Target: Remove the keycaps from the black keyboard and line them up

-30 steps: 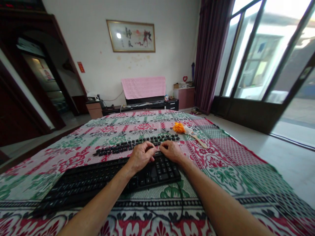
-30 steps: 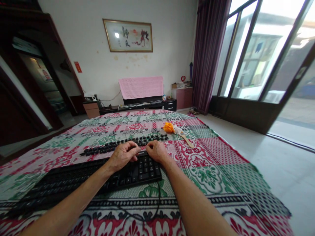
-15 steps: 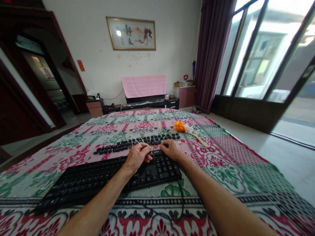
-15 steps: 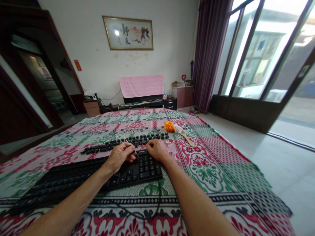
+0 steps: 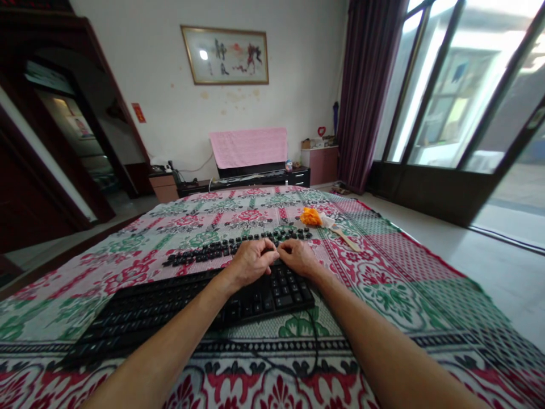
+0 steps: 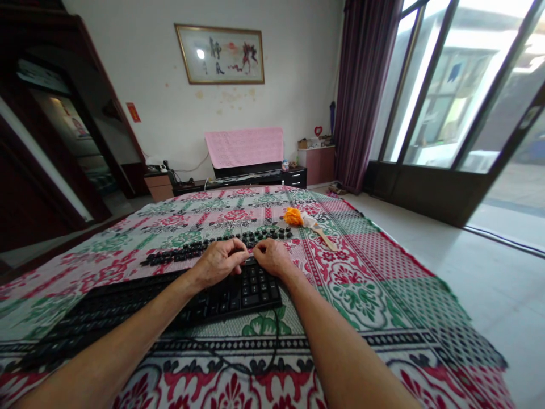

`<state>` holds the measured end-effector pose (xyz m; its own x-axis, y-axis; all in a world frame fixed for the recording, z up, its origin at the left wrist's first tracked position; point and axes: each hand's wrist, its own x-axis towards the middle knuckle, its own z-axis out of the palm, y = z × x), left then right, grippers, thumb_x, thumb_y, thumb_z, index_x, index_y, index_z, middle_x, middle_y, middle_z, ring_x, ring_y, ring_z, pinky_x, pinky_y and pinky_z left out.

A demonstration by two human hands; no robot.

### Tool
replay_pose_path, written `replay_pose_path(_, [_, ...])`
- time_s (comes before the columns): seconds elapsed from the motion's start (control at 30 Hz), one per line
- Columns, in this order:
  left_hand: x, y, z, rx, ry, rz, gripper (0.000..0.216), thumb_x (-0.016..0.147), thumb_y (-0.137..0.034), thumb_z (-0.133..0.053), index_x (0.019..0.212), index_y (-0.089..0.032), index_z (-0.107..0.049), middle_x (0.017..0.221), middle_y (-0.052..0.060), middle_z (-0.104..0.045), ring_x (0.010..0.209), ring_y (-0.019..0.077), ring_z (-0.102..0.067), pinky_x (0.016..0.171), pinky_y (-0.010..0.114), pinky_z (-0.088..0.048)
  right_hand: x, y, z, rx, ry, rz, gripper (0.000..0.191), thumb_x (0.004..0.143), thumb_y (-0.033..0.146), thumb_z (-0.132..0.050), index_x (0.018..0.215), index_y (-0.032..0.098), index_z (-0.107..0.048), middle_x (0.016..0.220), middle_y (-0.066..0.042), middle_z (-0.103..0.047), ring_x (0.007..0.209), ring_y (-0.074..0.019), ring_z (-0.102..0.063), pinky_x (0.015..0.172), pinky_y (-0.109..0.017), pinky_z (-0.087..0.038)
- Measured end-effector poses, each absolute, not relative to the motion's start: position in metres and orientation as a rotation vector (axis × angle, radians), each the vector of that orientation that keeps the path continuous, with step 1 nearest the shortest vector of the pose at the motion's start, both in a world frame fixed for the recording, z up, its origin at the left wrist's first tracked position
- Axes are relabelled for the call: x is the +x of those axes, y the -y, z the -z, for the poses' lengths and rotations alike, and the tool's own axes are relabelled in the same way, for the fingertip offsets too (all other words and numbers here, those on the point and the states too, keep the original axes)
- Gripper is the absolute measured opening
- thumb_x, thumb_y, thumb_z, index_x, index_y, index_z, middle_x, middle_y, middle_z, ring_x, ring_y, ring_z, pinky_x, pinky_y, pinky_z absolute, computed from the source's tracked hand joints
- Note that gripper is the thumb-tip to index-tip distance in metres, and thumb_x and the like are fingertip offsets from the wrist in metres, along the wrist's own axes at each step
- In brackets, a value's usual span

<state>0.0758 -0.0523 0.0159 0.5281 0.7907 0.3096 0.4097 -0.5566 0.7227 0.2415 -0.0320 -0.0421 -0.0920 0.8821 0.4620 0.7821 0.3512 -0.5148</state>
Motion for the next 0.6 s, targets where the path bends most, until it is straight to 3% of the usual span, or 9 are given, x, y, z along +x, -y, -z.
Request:
replay_pose_path(0.23, [0.073, 0.046, -0.02, 2.02, -0.975, -0.818, 0.02, 0.072, -0.034, -0.052, 0.075, -0.014, -0.056, 0.054, -0.001, -0.056, 0.045, 0.0097, -0.057, 0.043, 0.016, -0.042, 0.24, 0.036, 0.038, -1.459, 1.897, -0.182, 0.024, 0.075, 0.026, -0.045, 0.064, 0.016, -0.065, 0.064, -0.002, -0.062, 0.058, -0.0102, -0.05, 0.054, -0.02, -0.032])
replay_pose_path(0.43, [0.072, 0.044, -0.06, 1.862, -0.961, -0.97, 0.022, 0.068, -0.034, -0.057, 0.076, -0.013, -0.053, 0.058, -0.001, -0.058, 0.042, 0.0091, -0.056, 0.041, 0.018, -0.046, 0.241, 0.035, 0.04, -1.452, 1.946, -0.188, 0.029, 0.077, 0.027, -0.042, 0.063, 0.015, -0.064, 0.06, -0.001, -0.06, 0.054, -0.0093, -0.048, 0.053, -0.02, -0.031])
replay_pose_path(0.6, [0.063, 0.041, -0.057, 1.822, -1.008, -0.979, 0.023, 0.068, -0.034, -0.057, 0.075, -0.013, -0.052, 0.058, -0.001, -0.058, 0.041, 0.009, -0.056, 0.039, 0.017, -0.044, 0.243, 0.038, 0.026, -1.384, 1.897, -0.324, 0.026, 0.076, 0.025, -0.044, 0.07, 0.015, -0.067, 0.07, -0.002, -0.064, 0.064, -0.0111, -0.053, 0.06, -0.02, -0.037])
